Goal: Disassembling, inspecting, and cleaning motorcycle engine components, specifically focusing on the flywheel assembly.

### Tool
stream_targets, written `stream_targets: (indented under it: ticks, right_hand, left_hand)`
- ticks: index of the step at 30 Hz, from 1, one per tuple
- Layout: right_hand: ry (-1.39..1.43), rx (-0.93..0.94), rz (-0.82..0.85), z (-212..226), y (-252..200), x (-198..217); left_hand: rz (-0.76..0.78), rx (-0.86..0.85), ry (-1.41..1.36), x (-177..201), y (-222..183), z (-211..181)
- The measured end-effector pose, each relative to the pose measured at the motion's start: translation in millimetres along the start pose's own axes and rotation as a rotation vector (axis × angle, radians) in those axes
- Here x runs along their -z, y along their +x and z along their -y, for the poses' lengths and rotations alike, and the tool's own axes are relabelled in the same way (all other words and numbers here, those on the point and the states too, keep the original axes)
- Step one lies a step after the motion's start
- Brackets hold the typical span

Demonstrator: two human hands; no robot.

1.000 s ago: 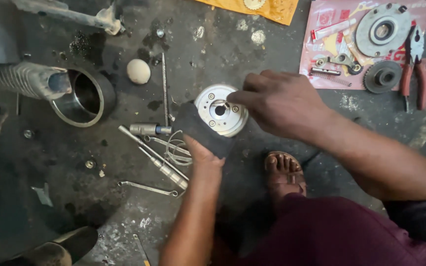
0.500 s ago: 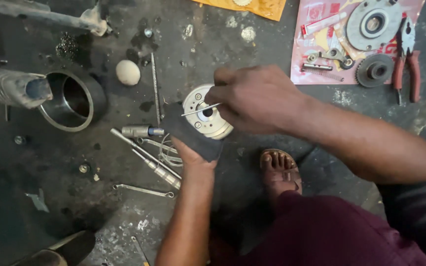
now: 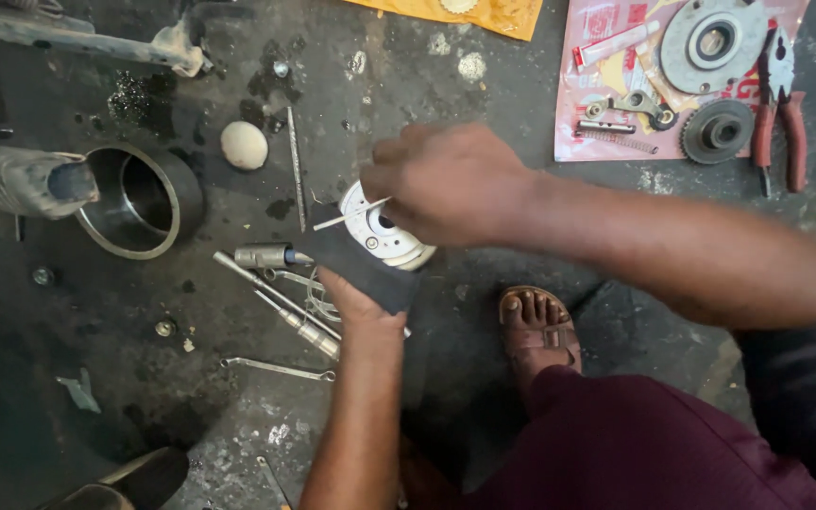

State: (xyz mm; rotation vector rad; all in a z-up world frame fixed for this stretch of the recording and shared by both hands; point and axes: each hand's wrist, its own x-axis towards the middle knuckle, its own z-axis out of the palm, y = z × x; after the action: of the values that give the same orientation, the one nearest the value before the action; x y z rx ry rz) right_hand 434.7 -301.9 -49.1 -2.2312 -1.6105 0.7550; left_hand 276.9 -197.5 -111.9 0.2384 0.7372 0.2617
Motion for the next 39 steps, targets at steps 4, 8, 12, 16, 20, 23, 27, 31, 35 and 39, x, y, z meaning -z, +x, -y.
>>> stream_targets:
  ticks: [4,8,12,16,20,23,27,31,35,39]
  right_hand:
    - [0.736,0.037,-0.425,-23.7,6.9,-59.2]
    - [1.912,-0.198,-0.535,-5.6,22.4,-89.6]
    - [2.265,-0.301,-0.768,5.7,68.4,-135.1]
    - [2.468,-0.264,-0.695,11.4,91.3,-157.0]
    - [2.477,-0.499,-0.745,10.4,87.5,-148.9]
    - [2.289,-0.410,-0.752,7.7,76.5,-140.7]
    - [2.424,-0.316,-0.768,9.1,57.0,-111.3]
    - [2.299,-0.276,-0.746,18.1,55.8,-107.1]
    - [2.313,-0.383,-0.810,12.9,61.2,-110.5]
    - [2.262,-0.388,-0.807,9.5,62.8,-104.9]
  left_hand:
    - [-0.076,-0.026,0.107,8.4,0.8,-14.7]
    - [-0.113,-0.297,0.517,4.2,-12.4,-14.4]
    - [-0.247,-0.659,1.138,-43.1,1.4,-7.8]
    - [-0.423,-0.771,1.432,-40.2,12.8,-14.6]
    - [-0.308,-0.578,0.917,-32.0,14.7,-43.6]
    - [-0.214,-0.472,0.653,-28.9,16.5,-51.8]
    - [-0.124,-0.468,0.624,-51.7,0.6,-46.2]
    - [-0.142,-0.518,0.713,-26.2,-7.2,-49.4]
    - [-0.183,-0.455,0.516,-5.0,15.8,-46.1]
    - [-0.160,-0.429,0.437,-16.4,5.2,-44.3]
